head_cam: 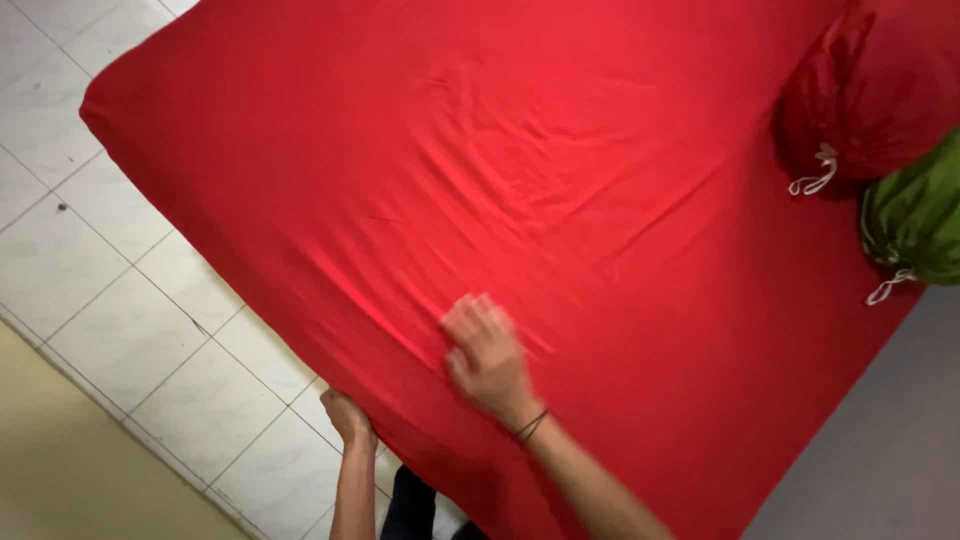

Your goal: The person uses a broom to sweep a red bedsheet on a mattress, then smooths the sheet by hand and tucks the edges under the mattress. The person repeats sweeping and smoothing actions across the bed surface.

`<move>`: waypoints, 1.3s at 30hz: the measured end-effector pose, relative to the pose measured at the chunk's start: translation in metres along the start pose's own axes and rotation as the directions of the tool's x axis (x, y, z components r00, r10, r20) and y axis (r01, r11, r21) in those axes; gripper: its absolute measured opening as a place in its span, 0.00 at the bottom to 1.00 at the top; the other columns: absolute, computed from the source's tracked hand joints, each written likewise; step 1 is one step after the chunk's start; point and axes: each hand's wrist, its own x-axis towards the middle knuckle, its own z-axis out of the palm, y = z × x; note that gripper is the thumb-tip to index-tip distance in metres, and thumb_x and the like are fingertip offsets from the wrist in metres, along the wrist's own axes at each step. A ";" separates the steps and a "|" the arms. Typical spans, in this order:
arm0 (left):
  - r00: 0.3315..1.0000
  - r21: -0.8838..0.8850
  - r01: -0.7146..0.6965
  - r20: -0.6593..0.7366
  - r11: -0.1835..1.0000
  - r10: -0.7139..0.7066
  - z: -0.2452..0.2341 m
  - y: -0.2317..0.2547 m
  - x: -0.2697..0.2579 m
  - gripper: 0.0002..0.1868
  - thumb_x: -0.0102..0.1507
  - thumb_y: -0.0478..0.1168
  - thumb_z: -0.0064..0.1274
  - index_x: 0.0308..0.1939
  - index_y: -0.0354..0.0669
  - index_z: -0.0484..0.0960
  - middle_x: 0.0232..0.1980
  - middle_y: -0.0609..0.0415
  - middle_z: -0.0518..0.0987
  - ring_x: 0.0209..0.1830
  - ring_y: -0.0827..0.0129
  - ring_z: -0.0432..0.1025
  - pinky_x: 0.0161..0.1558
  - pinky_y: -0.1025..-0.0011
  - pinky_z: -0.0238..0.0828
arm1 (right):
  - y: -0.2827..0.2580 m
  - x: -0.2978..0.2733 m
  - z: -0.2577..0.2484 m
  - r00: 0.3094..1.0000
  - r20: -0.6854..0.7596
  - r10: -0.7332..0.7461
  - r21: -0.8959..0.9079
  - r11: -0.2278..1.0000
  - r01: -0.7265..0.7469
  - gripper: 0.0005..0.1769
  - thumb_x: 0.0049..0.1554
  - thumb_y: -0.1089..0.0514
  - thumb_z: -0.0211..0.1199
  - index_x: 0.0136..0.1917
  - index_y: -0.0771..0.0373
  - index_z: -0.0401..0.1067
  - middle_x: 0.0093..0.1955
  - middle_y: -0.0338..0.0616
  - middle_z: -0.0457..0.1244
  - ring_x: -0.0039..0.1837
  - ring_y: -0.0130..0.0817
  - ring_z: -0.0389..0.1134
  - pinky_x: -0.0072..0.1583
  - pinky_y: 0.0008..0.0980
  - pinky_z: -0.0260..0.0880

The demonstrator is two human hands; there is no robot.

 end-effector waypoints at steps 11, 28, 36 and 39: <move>0.954 0.222 -0.161 -0.215 0.962 0.209 0.005 -0.026 0.011 0.11 0.71 0.41 0.44 0.46 0.36 0.63 0.46 0.48 0.73 0.43 0.65 0.67 0.49 0.64 0.70 | 0.093 0.064 -0.012 0.961 0.010 0.277 -0.466 0.851 -0.240 0.42 0.63 0.36 0.54 0.85 0.50 0.48 0.87 0.56 0.35 0.86 0.58 0.32 0.80 0.62 0.32; 0.989 0.136 -0.048 -0.131 0.989 0.066 -0.005 0.002 -0.020 0.33 0.74 0.59 0.29 0.55 0.33 0.79 0.58 0.42 0.82 0.52 0.55 0.77 0.53 0.62 0.75 | 0.059 -0.041 -0.026 0.985 -0.070 0.160 -0.180 0.969 -0.170 0.29 0.59 0.52 0.63 0.73 0.57 0.66 0.79 0.53 0.56 0.83 0.57 0.50 0.80 0.58 0.47; 0.974 -0.114 0.209 0.115 0.971 -0.196 -0.023 -0.017 -0.094 0.39 0.71 0.58 0.42 0.74 0.26 0.66 0.75 0.38 0.70 0.71 0.50 0.68 0.70 0.57 0.64 | 0.234 -0.072 -0.126 0.754 -0.174 0.633 -0.411 0.649 -0.640 0.45 0.66 0.35 0.50 0.85 0.59 0.43 0.87 0.59 0.35 0.85 0.61 0.32 0.79 0.62 0.34; 0.937 -0.286 0.333 0.202 0.898 -0.284 -0.041 -0.023 -0.105 0.38 0.69 0.58 0.42 0.76 0.38 0.58 0.78 0.45 0.63 0.73 0.55 0.62 0.70 0.56 0.60 | 0.192 -0.064 -0.098 0.887 -0.099 0.451 -0.447 0.776 -0.444 0.43 0.65 0.37 0.50 0.86 0.53 0.43 0.88 0.60 0.33 0.86 0.61 0.32 0.79 0.65 0.30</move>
